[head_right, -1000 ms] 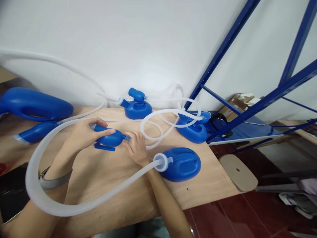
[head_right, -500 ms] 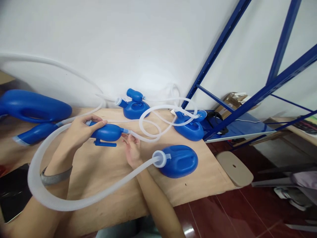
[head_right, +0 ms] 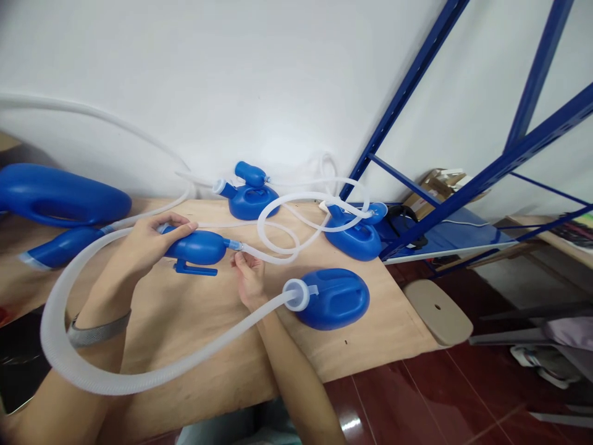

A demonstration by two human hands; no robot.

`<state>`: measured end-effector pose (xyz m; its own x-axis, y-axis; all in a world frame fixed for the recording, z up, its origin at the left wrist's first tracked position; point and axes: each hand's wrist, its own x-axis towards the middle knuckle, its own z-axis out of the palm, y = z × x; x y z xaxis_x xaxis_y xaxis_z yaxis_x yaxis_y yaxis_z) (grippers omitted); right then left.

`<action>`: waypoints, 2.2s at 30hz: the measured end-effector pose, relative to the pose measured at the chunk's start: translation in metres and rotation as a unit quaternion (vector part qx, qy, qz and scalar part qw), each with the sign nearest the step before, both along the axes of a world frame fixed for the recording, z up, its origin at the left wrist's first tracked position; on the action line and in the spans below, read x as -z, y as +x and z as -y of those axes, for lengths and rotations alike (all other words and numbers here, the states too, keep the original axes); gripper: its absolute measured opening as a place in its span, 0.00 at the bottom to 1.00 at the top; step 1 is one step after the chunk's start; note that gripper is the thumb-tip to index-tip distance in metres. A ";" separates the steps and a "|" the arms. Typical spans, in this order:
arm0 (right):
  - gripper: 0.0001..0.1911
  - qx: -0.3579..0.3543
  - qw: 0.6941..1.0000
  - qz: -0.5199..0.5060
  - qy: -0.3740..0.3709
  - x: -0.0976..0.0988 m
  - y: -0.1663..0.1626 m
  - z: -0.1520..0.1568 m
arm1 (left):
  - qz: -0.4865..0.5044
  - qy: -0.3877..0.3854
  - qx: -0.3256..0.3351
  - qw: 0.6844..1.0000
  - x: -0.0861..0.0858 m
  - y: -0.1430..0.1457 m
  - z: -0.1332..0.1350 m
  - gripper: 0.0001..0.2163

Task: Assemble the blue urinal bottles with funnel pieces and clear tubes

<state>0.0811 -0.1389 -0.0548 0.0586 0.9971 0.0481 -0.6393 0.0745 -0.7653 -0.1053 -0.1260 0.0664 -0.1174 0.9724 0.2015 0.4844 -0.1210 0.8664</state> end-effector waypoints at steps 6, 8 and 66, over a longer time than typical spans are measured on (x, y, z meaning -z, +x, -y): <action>0.13 0.062 0.998 0.024 0.021 0.002 -0.005 -0.002 | -0.023 -0.005 0.004 1.000 0.009 0.001 -0.003 0.16; 0.13 0.076 0.997 0.026 0.024 0.003 -0.004 -0.003 | -0.025 -0.010 0.004 1.000 0.012 0.003 -0.004 0.17; 0.23 -0.380 0.811 0.415 0.162 -0.052 0.145 0.134 | -0.040 -0.094 0.098 0.990 0.006 -0.006 -0.001 0.26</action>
<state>0.2265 -0.2733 -0.0029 -0.7530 0.6576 0.0236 0.1302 0.1840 -0.9743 -0.1117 -0.1252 0.0605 0.0856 0.9962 0.0168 0.5350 -0.0602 0.8427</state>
